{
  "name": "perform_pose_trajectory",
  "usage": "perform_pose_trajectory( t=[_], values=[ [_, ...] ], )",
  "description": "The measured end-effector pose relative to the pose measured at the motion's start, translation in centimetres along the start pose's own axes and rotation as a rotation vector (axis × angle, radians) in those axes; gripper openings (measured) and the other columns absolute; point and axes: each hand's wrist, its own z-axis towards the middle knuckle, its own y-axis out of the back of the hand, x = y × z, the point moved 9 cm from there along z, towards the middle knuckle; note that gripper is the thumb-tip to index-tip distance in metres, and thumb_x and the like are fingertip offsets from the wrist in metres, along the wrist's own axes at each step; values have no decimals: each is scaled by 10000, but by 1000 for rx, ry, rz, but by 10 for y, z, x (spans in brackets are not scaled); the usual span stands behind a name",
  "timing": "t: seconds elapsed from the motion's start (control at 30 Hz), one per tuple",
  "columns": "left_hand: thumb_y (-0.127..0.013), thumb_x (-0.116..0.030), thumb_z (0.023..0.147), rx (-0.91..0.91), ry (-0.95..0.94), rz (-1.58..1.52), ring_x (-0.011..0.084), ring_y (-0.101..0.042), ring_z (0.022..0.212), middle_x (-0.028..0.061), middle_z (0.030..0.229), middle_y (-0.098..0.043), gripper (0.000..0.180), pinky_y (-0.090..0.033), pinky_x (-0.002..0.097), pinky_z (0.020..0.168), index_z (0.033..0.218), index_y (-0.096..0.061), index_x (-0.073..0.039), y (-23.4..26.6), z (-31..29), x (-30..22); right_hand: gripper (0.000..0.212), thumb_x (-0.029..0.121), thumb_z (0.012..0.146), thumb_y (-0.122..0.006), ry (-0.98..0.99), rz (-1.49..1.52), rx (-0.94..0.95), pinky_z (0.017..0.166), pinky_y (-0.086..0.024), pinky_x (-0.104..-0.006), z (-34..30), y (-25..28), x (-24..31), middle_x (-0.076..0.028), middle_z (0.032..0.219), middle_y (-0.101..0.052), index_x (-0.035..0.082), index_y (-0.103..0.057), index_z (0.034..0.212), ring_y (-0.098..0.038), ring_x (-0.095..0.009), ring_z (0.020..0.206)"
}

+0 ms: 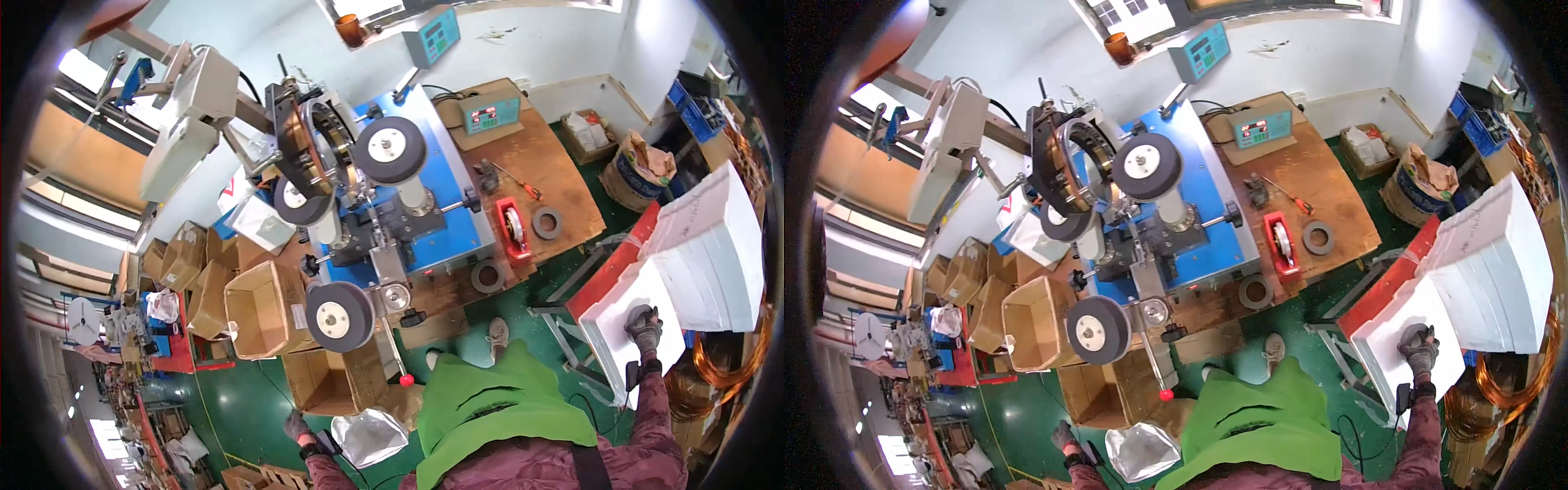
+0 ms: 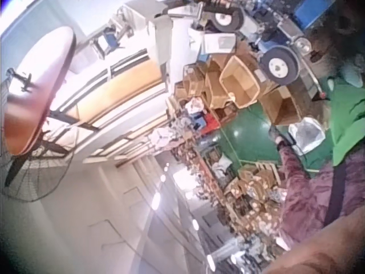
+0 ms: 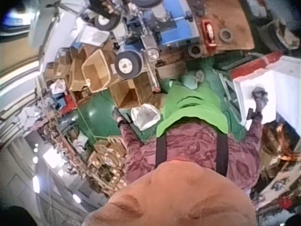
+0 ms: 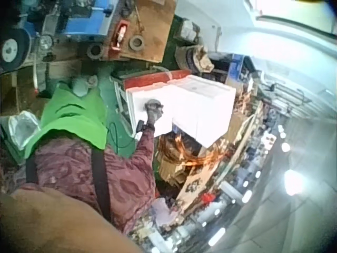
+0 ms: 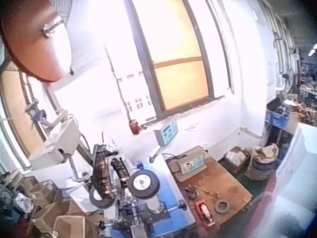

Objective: Operating a machine to process metal ring components, applying tape, and packaging finished parts.

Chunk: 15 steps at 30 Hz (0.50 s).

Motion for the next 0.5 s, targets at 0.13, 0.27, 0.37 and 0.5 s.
perform_pose_trajectory(
  t=[0.13,0.27,0.37,0.5],
  values=[
    [-607,-232,779,93,-312,-512,159,-494,650,39,746,-576,315,-422,330,576,937,-604,40,-15,20,-112,921,275,473,-811,613,207,10,943,-365,-392,-58,25,153,-152,1140,-472,54,-386,1260,-441,-333,1071],
    [-611,-149,792,575,-333,-653,117,-548,810,44,895,-608,326,-452,243,728,1069,-563,16,-50,20,-238,908,409,468,-803,1086,313,30,953,-348,-386,-176,59,344,-152,1155,-464,16,-423,1193,-434,-319,1098],
    [-593,-118,814,729,-537,-549,128,-568,810,58,914,-617,283,-453,243,729,1069,-569,2,-60,-1,-301,997,419,464,-775,1335,455,98,979,-330,-381,-259,54,448,-156,1229,-428,27,-349,1276,-409,-317,1151],
    [-559,-100,843,897,-731,-543,155,-597,873,79,957,-615,256,-461,263,757,1078,-564,3,-50,-27,-327,1062,418,465,-775,1526,254,121,988,-311,-395,-349,58,561,-175,1259,-410,40,-294,1332,-404,-329,1160]
  ],
)
